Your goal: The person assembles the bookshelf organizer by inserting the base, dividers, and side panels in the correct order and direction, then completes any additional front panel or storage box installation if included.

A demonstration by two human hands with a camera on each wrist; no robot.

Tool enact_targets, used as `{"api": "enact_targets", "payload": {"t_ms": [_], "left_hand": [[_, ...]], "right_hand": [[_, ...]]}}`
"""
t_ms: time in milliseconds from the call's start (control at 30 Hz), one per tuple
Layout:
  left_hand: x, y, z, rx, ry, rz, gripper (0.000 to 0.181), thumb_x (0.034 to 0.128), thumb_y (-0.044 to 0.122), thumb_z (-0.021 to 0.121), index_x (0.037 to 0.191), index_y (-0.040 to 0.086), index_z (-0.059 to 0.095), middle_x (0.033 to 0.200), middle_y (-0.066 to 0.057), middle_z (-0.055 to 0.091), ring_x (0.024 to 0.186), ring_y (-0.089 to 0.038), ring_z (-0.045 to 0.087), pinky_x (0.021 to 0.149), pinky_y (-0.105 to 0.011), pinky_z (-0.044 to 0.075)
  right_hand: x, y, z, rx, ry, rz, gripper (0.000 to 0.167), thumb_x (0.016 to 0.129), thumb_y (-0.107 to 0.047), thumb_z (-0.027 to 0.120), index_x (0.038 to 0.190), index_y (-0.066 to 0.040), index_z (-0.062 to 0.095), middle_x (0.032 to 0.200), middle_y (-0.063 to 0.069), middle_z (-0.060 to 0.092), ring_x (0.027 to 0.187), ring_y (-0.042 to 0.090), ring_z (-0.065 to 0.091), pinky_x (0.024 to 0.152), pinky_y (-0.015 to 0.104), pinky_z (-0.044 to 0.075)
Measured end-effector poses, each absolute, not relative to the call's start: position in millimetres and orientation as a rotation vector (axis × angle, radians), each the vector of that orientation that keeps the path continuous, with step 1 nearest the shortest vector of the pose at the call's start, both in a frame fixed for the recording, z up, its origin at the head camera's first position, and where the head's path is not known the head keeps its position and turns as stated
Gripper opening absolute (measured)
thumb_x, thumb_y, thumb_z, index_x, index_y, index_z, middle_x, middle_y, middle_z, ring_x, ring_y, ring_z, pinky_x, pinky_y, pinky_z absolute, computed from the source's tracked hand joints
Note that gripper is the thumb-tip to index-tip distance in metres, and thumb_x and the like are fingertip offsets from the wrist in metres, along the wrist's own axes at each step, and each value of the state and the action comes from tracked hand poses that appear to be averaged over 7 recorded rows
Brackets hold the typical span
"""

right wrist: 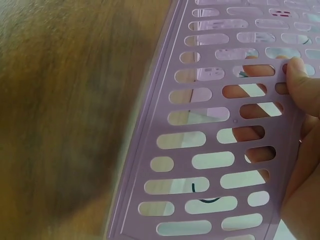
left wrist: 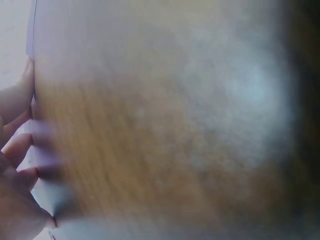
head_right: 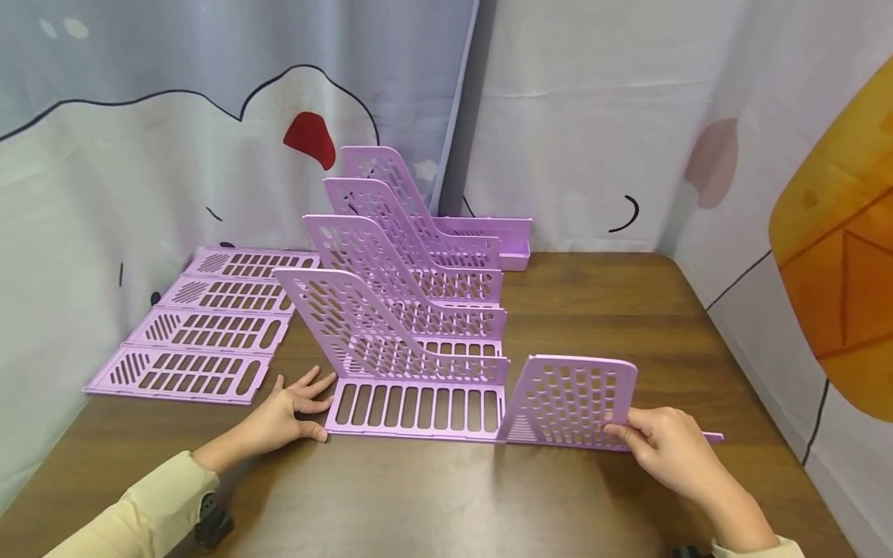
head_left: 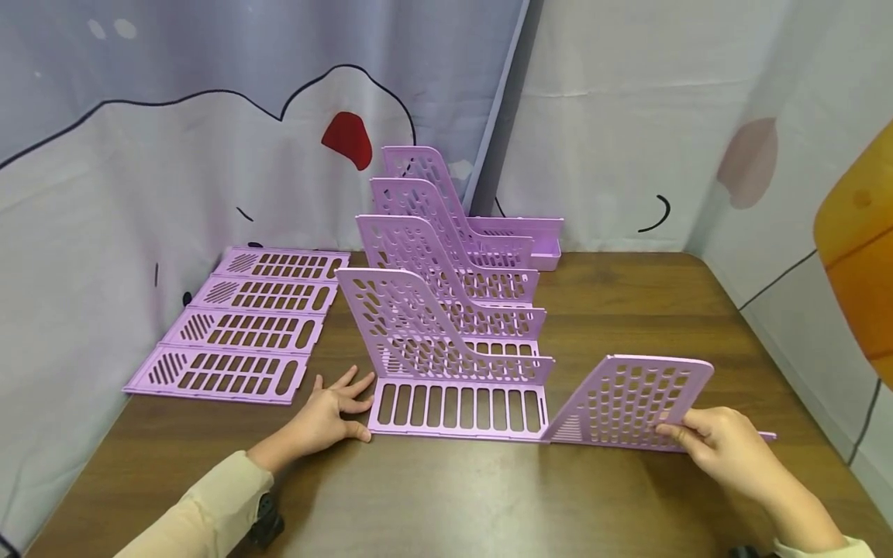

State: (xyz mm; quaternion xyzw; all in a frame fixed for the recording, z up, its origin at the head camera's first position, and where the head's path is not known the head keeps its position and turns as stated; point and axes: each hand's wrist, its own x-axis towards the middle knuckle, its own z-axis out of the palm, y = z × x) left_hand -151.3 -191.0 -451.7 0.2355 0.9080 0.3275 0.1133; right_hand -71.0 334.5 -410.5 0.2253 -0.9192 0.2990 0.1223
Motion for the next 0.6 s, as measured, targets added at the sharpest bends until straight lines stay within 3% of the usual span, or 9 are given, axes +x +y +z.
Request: {"api": "enact_targets", "payload": {"t_ms": [100, 333, 600], "left_hand": [[-151.5, -190.2, -452.5, 0.686, 2.665, 0.965, 0.058, 0.0668, 0.027, 0.083, 0.111, -0.008, 0.068, 0.144, -0.019, 0.044, 0.14, -0.047, 0.021, 0.1, -0.077, -0.008], [-151.0, -193.7, -451.6, 0.681, 2.685, 0.951, 0.057, 0.0667, 0.027, 0.083, 0.11, -0.006, 0.069, 0.143, -0.018, 0.044, 0.14, -0.047, 0.021, 0.1, -0.078, -0.007], [-151.8, -188.4, -455.6, 0.675, 2.685, 0.931, 0.057, 0.0655, 0.026, 0.082, 0.11, -0.006, 0.069, 0.143, -0.018, 0.044, 0.141, -0.047, 0.021, 0.099, -0.078, -0.008]], "right_hand": [[-71.6, 335.0, -411.0, 0.69, -2.684, 0.868, 0.022, 0.07, 0.01, 0.075, 0.082, -0.009, 0.073, 0.058, -0.019, 0.054, 0.048, -0.015, 0.02, 0.037, 0.01, 0.025], [-81.5, 307.8, -414.8, 0.807, -2.62, 0.91, 0.022, 0.069, 0.009, 0.075, 0.083, -0.008, 0.073, 0.065, -0.007, 0.067, 0.05, -0.018, 0.021, 0.038, 0.008, 0.026], [-97.9, 209.1, -416.2, 0.853, -2.531, 0.744, 0.02, 0.072, -0.012, 0.078, 0.068, -0.023, 0.062, 0.05, -0.021, 0.042, 0.05, -0.009, 0.027, 0.044, 0.013, 0.026]]}}
